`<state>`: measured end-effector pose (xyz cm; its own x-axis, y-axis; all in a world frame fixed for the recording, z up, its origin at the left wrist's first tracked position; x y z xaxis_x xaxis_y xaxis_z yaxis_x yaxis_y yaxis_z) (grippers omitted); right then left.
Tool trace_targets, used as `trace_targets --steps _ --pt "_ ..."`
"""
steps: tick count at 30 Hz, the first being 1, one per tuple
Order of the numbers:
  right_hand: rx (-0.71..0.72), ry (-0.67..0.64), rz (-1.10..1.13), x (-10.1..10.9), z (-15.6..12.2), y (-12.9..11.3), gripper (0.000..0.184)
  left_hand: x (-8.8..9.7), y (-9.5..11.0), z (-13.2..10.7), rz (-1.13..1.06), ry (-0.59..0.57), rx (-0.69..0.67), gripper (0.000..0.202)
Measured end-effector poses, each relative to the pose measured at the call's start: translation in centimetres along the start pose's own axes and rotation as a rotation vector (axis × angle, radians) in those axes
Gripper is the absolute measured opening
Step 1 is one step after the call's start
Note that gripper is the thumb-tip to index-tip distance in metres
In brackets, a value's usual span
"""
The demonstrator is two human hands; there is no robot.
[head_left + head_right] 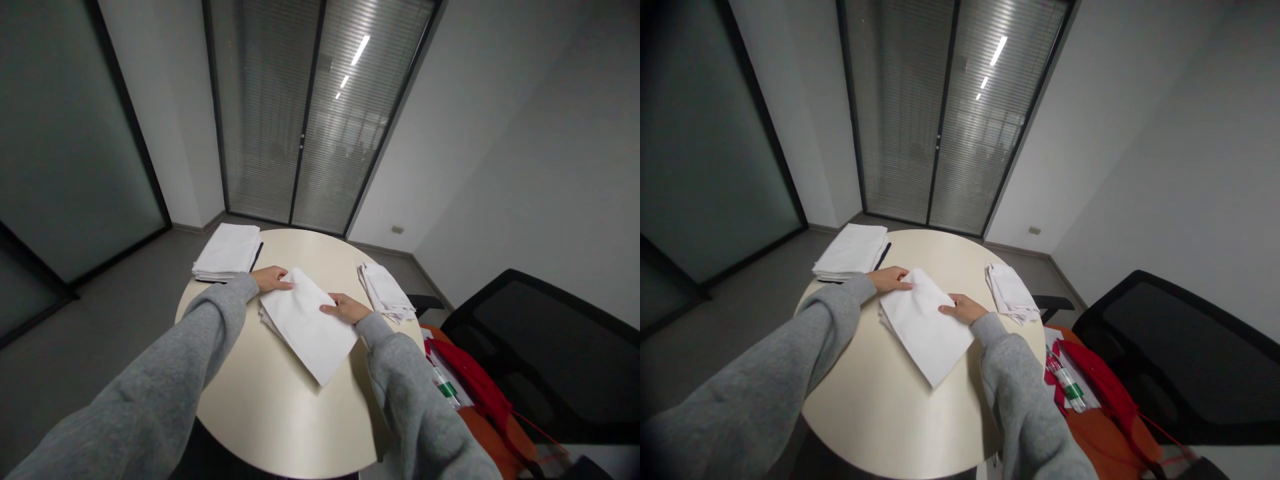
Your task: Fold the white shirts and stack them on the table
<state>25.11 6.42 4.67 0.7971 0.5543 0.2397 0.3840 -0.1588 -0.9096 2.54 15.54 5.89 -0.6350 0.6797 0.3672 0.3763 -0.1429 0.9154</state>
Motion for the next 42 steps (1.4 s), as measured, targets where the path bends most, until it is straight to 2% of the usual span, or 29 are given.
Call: trace_targets --steps 3,6,9,12,15,17,19,22,25,26,28,30,31,34,37,39,42 --pt "-0.027 0.061 -0.056 0.7 -0.2 1.6 0.056 0.4 -0.3 0.5 0.062 0.120 -0.071 0.060" --pt "-0.042 0.094 -0.093 1.0 -0.8 2.9 0.050 0.5 -0.5 0.7 0.087 0.172 -0.096 0.060" --pt "-0.037 0.112 -0.123 1.9 -1.7 2.5 0.046 0.8 0.1 0.6 0.107 0.209 -0.119 0.058" --pt "0.045 0.241 -0.157 4.2 -3.4 -0.8 0.043 2.2 2.3 0.3 0.085 0.294 -0.200 0.054" --pt "0.296 0.566 -0.395 6.0 -7.0 -6.9 0.035 3.7 5.1 -0.6 0.020 0.390 -0.353 0.047" --pt "0.459 0.698 -0.677 4.5 -9.6 -10.0 0.032 3.9 5.8 -1.7 0.066 0.429 -0.427 0.039" --pt "0.548 0.693 -0.918 0.9 -10.9 -10.7 0.035 3.2 4.9 -2.9 0.173 0.436 -0.445 0.029" --pt "0.551 0.584 -1.133 -5.6 -11.2 -7.6 0.037 1.6 1.2 -4.8 0.343 0.414 -0.382 0.025" --pt "0.548 0.445 -1.225 -11.4 -11.5 -3.2 0.034 1.2 -2.1 -6.8 0.469 0.417 -0.280 0.028" --pt "0.539 0.410 -1.229 -12.8 -11.7 -2.2 0.033 1.4 -2.4 -7.4 0.496 0.438 -0.249 0.030" --pt "0.518 0.360 -1.197 -14.5 -12.6 -1.6 0.037 1.6 -1.5 -8.5 0.546 0.515 -0.205 0.035" --pt "0.503 0.330 -1.143 -14.8 -13.3 -2.6 0.051 0.6 0.9 -8.6 0.614 0.547 -0.209 0.040" --pt "0.497 0.336 -1.119 -14.4 -13.4 -3.4 0.057 -0.6 2.2 -8.1 0.658 0.519 -0.230 0.042" --pt "0.448 0.450 -1.104 -12.0 -12.0 -5.6 0.059 -5.1 4.7 -5.0 0.825 0.343 -0.301 0.047" --pt "0.343 0.539 -1.157 -9.9 -8.7 -4.5 0.063 -7.7 3.4 -1.1 0.923 0.236 -0.218 0.052" --pt "0.258 0.555 -1.167 -9.3 -6.8 -2.2 0.064 -8.1 1.4 0.9 0.917 0.185 -0.137 0.051" --pt "0.205 0.589 -1.161 -9.4 -6.1 0.9 0.065 -7.8 -0.7 2.3 0.889 0.158 -0.104 0.049"
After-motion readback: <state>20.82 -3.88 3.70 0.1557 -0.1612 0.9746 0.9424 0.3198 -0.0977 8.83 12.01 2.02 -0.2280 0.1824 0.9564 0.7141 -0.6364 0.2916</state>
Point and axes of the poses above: each hand's wrist, its own z-axis towards the middle knuckle, its own x-axis out of the back of the hand, y = z × x, the point moved 7 cm from there along z, towards the middle knuckle, and after that the axes turned 2 degrees about -y, right-handed, at the moved point
